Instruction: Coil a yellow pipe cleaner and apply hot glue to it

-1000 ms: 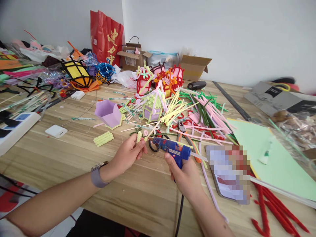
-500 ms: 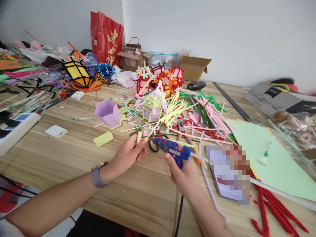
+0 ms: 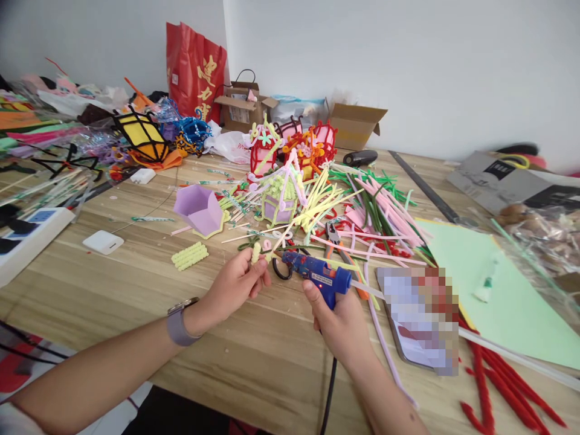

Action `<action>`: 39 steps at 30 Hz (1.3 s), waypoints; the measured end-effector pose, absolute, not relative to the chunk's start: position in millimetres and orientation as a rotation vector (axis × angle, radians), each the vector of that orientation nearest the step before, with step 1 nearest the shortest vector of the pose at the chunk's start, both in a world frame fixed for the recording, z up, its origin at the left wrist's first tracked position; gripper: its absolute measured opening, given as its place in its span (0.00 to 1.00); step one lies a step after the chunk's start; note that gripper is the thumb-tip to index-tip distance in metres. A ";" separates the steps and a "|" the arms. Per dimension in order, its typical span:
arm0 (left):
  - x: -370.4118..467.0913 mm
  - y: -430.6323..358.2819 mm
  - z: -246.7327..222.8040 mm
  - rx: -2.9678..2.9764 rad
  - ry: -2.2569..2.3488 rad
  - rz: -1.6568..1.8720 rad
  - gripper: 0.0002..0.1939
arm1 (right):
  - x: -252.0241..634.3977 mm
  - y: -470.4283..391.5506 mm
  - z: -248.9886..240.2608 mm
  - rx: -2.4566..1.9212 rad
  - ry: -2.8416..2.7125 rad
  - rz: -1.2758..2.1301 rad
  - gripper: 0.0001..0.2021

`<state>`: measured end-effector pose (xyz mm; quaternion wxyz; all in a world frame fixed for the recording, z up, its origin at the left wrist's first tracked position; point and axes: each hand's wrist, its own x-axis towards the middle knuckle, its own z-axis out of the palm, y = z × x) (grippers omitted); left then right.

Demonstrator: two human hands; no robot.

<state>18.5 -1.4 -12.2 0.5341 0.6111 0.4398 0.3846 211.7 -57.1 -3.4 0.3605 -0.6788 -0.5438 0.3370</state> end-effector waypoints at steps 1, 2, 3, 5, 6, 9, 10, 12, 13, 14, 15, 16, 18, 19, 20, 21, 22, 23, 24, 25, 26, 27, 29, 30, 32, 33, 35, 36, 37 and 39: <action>18.5 -1.4 -12.4 1.455 1.047 0.916 0.15 | 211.8 -57.1 -3.3 -1.748 -1.400 0.872 0.25; 18.4 -1.7 -12.5 1.454 1.047 0.915 0.15 | 211.9 -57.0 -3.4 -1.747 -1.400 0.875 0.25; 18.3 -2.1 -12.3 1.455 1.047 0.912 0.15 | 212.1 -56.8 -3.7 -1.748 -1.400 0.879 0.25; 18.0 -3.6 -11.3 1.469 1.043 0.906 0.15 | 212.5 -55.8 -4.9 -1.747 -1.391 0.875 0.25; 17.9 -4.5 -10.7 1.484 1.040 0.897 0.15 | 212.7 -55.2 -5.6 -1.740 -1.381 0.868 0.25; 18.1 -5.9 -8.9 1.528 1.049 0.882 0.15 | 213.3 -54.2 -6.5 -1.625 -1.362 0.891 0.25; 18.0 -5.4 -8.7 1.527 1.060 0.887 0.15 | 213.3 -54.3 -5.9 -1.549 -1.348 0.914 0.25; 16.8 -2.2 -8.6 1.480 1.082 0.935 0.15 | 213.2 -55.4 -3.2 -1.368 -1.291 1.001 0.24; 15.4 0.5 -8.5 1.445 1.092 0.974 0.14 | 212.9 -56.2 -1.3 -1.278 -1.250 1.071 0.22; 13.3 3.9 -8.1 1.407 1.095 1.029 0.14 | 212.5 -57.1 0.8 -1.194 -1.209 1.163 0.21; 10.4 7.9 -7.0 1.370 1.090 1.099 0.14 | 212.0 -57.9 2.9 -1.122 -1.177 1.282 0.19; 6.8 12.2 -5.2 1.339 1.080 1.189 0.14 | 211.3 -58.6 4.8 -1.064 -1.154 1.414 0.19; -1.9 21.1 0.9 1.271 1.017 1.411 0.13 | 209.1 -59.8 7.2 -0.993 -1.127 1.662 0.22; -6.5 25.2 4.9 1.240 0.991 1.530 0.13 | 207.6 -60.2 7.6 -0.975 -1.123 1.769 0.23; -10.8 28.9 9.2 1.202 0.955 1.654 0.12 | 205.8 -60.7 7.4 -0.963 -1.120 1.861 0.22; -14.7 31.9 13.4 1.164 0.918 1.741 0.12 | 203.7 -61.3 6.8 -0.955 -1.118 1.942 0.21; -17.8 34.3 17.1 1.138 0.886 1.793 0.12 | 201.4 -62.1 6.0 -0.950 -1.114 2.005 0.20; -20.1 35.9 20.1 1.121 0.861 1.826 0.13 | 198.9 -63.0 5.1 -0.949 -1.105 2.051 0.20; -21.5 36.8 22.2 1.111 0.843 1.837 0.13 | 196.4 -64.0 4.3 -0.957 -1.089 2.079 0.20; -22.2 37.1 23.6 1.109 0.832 1.835 0.14 | 194.0 -65.0 3.6 -0.970 -1.069 2.089 0.21; -22.2 36.9 24.2 1.111 0.826 1.827 0.14 | 191.8 -66.2 3.2 -0.986 -1.049 2.088 0.22; -21.7 36.3 24.5 1.114 0.819 1.816 0.14 | 190.1 -67.4 3.0 -1.005 -1.031 2.084 0.22; -20.0 33.9 24.7 1.116 0.800 1.794 0.14 | 188.0 -69.9 3.2 -1.045 -1.013 2.076 0.22; -18.9 32.2 24.8 1.117 0.795 1.775 0.14 | 187.7 -71.2 3.6 -1.064 -1.009 2.076 0.22; -16.6 28.0 25.4 1.128 0.792 1.720 0.12 | 188.1 -73.9 4.8 -1.083 -1.003 2.079 0.22; -15.4 25.5 25.7 1.140 0.791 1.681 0.12 | 188.5 -75.1 5.4 -1.088 -1.001 2.086 0.21; -12.6 20.4 25.7 1.176 0.782 1.591 0.11 | 188.8 -77.0 6.4 -1.099 -1.006 2.105 0.21; -11.2 18.1 25.2 1.192 0.770 1.548 0.11 | 188.5 -77.5 6.7 -1.108 -1.018 2.112 0.20; -9.9 16.0 24.6 1.204 0.756 1.510 0.10 | 187.9 -77.9 6.7 -1.120 -1.034 2.115 0.20; -7.6 13.0 22.7 1.219 0.727 1.455 0.09 | 185.6 -78.6 6.4 -1.158 -1.055 2.105 0.17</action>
